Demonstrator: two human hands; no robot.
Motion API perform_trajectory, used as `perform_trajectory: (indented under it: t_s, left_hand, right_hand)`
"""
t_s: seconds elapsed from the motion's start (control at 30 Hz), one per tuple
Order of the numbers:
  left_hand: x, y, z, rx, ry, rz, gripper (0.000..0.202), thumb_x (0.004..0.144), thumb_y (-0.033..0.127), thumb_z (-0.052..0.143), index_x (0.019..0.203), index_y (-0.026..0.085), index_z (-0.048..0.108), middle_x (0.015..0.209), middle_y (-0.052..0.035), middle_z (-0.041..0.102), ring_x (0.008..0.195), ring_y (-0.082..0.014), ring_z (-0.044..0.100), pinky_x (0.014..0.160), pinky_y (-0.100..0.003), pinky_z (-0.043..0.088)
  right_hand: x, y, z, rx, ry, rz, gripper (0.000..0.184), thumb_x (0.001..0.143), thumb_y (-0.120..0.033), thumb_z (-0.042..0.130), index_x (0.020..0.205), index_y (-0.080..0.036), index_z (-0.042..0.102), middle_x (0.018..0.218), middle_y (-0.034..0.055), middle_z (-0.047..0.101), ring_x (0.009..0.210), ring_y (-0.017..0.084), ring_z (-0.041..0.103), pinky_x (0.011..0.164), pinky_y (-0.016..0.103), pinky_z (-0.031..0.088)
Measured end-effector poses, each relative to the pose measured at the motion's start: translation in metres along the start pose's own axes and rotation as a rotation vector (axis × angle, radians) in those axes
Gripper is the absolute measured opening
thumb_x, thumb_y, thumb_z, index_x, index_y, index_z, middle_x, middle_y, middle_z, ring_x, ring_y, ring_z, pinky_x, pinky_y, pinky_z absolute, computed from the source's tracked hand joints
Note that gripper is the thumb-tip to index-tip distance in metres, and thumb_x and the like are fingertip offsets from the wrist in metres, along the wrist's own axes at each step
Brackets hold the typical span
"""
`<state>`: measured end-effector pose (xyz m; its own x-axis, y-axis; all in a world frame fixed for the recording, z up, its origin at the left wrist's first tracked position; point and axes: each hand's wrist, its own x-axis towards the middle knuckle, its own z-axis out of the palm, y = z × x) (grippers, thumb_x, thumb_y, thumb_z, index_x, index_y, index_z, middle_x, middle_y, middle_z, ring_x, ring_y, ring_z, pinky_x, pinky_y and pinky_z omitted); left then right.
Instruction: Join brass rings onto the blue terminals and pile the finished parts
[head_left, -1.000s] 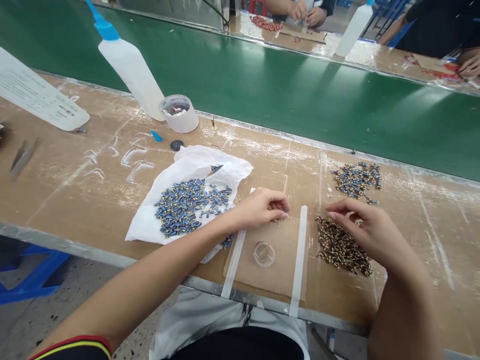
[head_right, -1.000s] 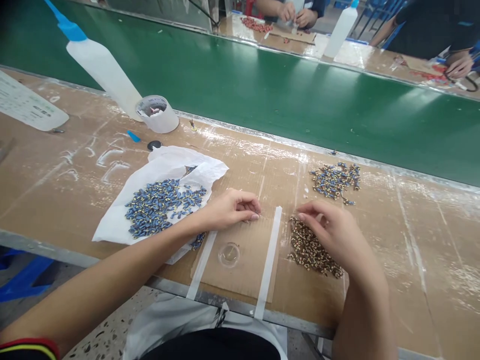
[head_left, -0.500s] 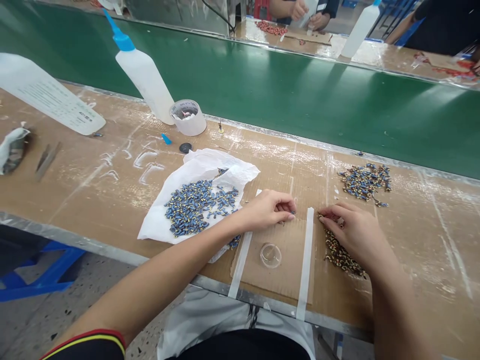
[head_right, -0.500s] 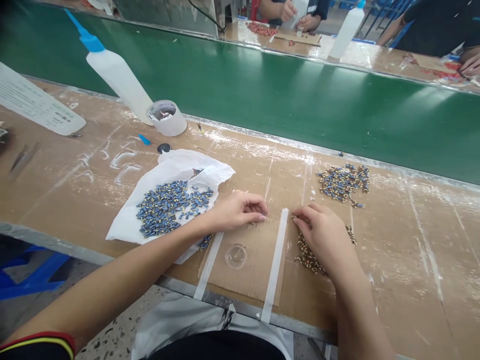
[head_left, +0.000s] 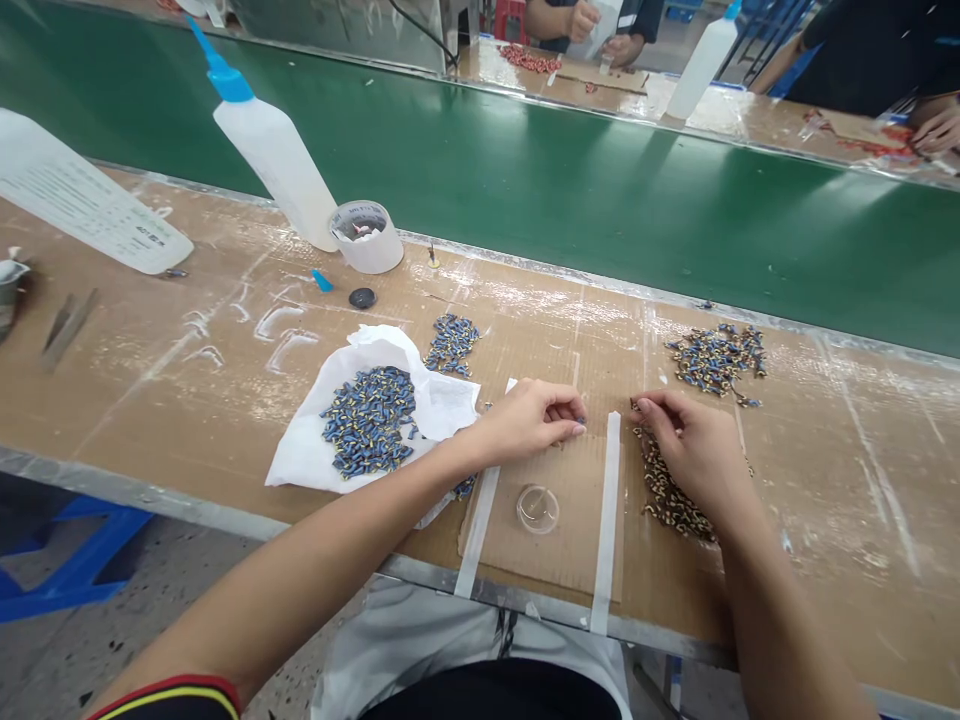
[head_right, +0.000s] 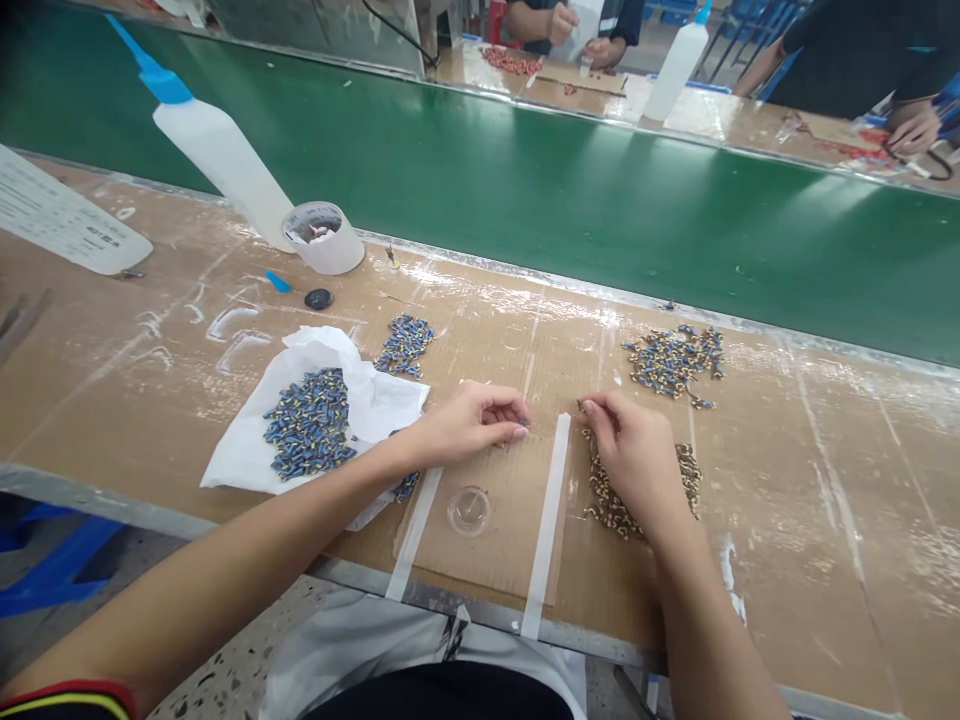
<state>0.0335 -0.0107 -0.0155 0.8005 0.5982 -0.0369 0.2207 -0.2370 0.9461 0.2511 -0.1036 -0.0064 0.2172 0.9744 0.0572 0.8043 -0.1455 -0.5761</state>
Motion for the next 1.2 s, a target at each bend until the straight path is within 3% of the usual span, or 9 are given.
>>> perform_trajectory:
  t_s: [0.17,0.43,0.57,0.73,1.0,1.2]
  left_hand:
    - [-0.002,0.003,0.002,-0.031,0.044,0.009,0.009,0.084,0.018,0.062,0.088,0.012,0.068,0.073,-0.0015,0.066,0.07,-0.0111,0.06,0.067,-0.022,0.046]
    - [-0.004,0.004,0.007,-0.077,0.065,0.001,0.016,0.086,0.019,0.059,0.096,0.012,0.07,0.073,-0.0033,0.068,0.065,-0.0115,0.061,0.065,-0.023,0.048]
    - [-0.004,0.003,0.009,-0.109,0.082,-0.015,0.015,0.087,0.02,0.058,0.095,0.012,0.07,0.07,-0.0031,0.067,0.063,-0.0113,0.061,0.064,-0.023,0.047]
    - [-0.004,0.005,0.008,-0.111,0.131,-0.033,0.013,0.087,0.023,0.06,0.087,0.013,0.068,0.066,-0.001,0.064,0.061,-0.0104,0.058,0.062,-0.022,0.045]
    - [-0.003,0.008,0.005,-0.042,0.151,-0.016,0.018,0.087,0.029,0.06,0.08,0.013,0.067,0.067,0.0006,0.061,0.064,-0.0106,0.053,0.06,-0.021,0.039]
    - [-0.003,0.008,0.005,0.099,0.185,0.041,0.015,0.087,0.025,0.06,0.078,0.014,0.067,0.069,0.0004,0.063,0.065,-0.0113,0.054,0.063,-0.022,0.039]
  right_hand:
    - [-0.002,-0.009,-0.001,0.467,-0.041,0.106,0.028,0.088,-0.046,0.063,0.095,-0.02,0.071,0.084,0.0066,0.076,0.065,0.017,0.064,0.062,0.029,0.051]
    - [-0.006,-0.019,0.011,0.77,-0.129,0.169,0.023,0.083,-0.039,0.073,0.098,-0.021,0.071,0.084,0.0053,0.076,0.072,0.015,0.068,0.07,0.028,0.056]
    - [-0.008,-0.023,0.017,0.826,-0.135,0.147,0.02,0.082,-0.037,0.073,0.096,-0.021,0.072,0.083,0.0044,0.075,0.073,0.015,0.068,0.072,0.028,0.055]
    - [-0.008,-0.026,0.02,0.782,-0.049,0.128,0.018,0.083,-0.036,0.073,0.093,-0.022,0.073,0.076,0.0015,0.071,0.07,0.013,0.065,0.069,0.026,0.053]
    - [-0.011,-0.035,0.029,0.807,-0.016,0.13,0.015,0.081,-0.034,0.074,0.088,-0.021,0.071,0.076,0.0012,0.07,0.071,0.014,0.065,0.069,0.028,0.055]
    - [-0.014,-0.036,0.035,0.821,-0.017,0.122,0.015,0.082,-0.035,0.072,0.088,-0.022,0.069,0.08,0.0019,0.069,0.076,0.016,0.066,0.074,0.031,0.055]
